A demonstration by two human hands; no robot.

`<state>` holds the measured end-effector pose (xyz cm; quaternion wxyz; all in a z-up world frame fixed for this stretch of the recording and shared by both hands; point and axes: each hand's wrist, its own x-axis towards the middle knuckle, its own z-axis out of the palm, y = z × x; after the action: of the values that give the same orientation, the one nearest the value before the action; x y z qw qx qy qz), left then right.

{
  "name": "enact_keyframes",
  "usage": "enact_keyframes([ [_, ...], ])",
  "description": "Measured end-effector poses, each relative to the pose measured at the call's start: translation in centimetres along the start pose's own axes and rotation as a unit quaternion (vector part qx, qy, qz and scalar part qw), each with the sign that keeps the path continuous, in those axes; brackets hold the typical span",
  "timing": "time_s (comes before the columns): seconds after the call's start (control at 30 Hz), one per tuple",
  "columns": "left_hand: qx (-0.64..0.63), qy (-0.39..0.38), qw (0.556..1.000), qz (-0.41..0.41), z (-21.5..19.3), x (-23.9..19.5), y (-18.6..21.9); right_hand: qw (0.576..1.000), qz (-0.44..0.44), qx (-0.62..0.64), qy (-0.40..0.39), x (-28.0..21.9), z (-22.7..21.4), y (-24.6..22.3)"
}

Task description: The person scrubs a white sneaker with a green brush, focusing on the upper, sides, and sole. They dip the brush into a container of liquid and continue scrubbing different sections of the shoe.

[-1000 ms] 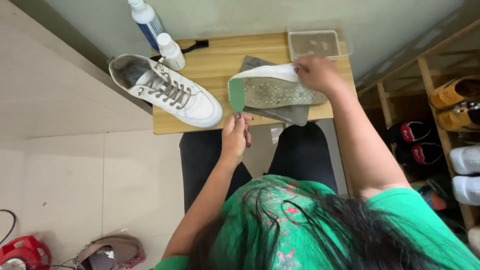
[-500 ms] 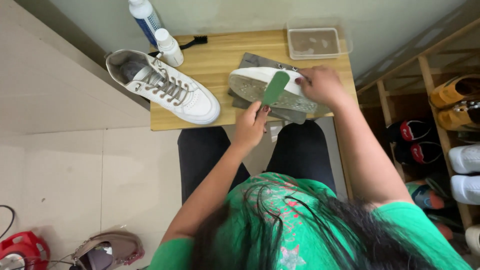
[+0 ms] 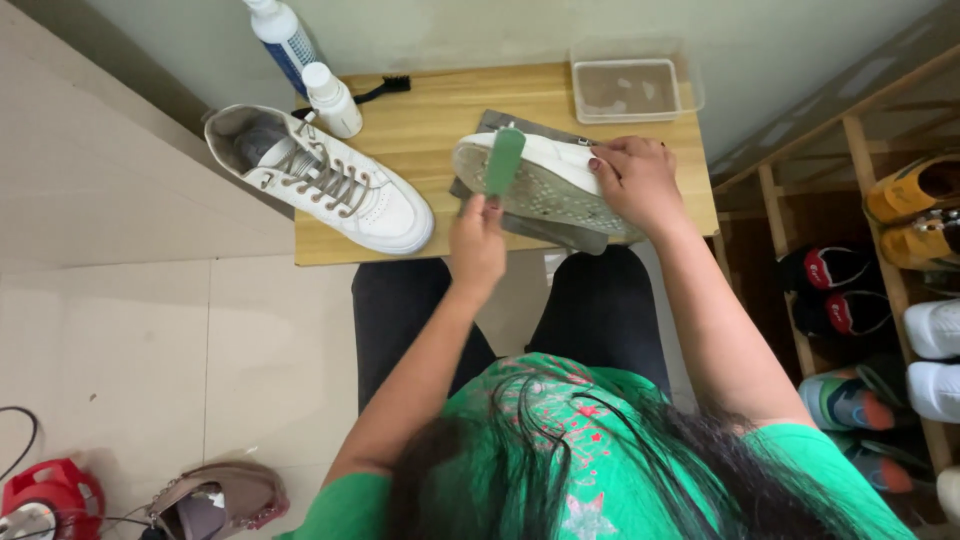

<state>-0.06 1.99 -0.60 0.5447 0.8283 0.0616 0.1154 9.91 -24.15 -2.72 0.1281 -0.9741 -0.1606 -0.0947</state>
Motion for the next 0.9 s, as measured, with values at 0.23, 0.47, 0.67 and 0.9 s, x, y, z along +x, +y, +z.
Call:
enact_keyframes([
  [0.23,-0.008,-0.063,0.997,-0.037,0.7,0.2,-1.1,1.000,0.006,0.013,-0.007,-0.2,0.0,0.2],
  [0.47,0.019,-0.051,0.999,0.004,0.8,0.8,-1.7,1.000,0.003,0.013,-0.010,0.0,0.1,0.1],
  [0.67,-0.120,-0.047,0.989,-0.066,2.2,0.1,-4.6,1.000,0.017,0.010,-0.012,0.0,0.5,0.3],
  [0.9,-0.255,0.013,0.949,-0.187,5.4,1.7,-8.8,1.000,0.002,0.007,-0.002,0.1,0.9,0.8],
])
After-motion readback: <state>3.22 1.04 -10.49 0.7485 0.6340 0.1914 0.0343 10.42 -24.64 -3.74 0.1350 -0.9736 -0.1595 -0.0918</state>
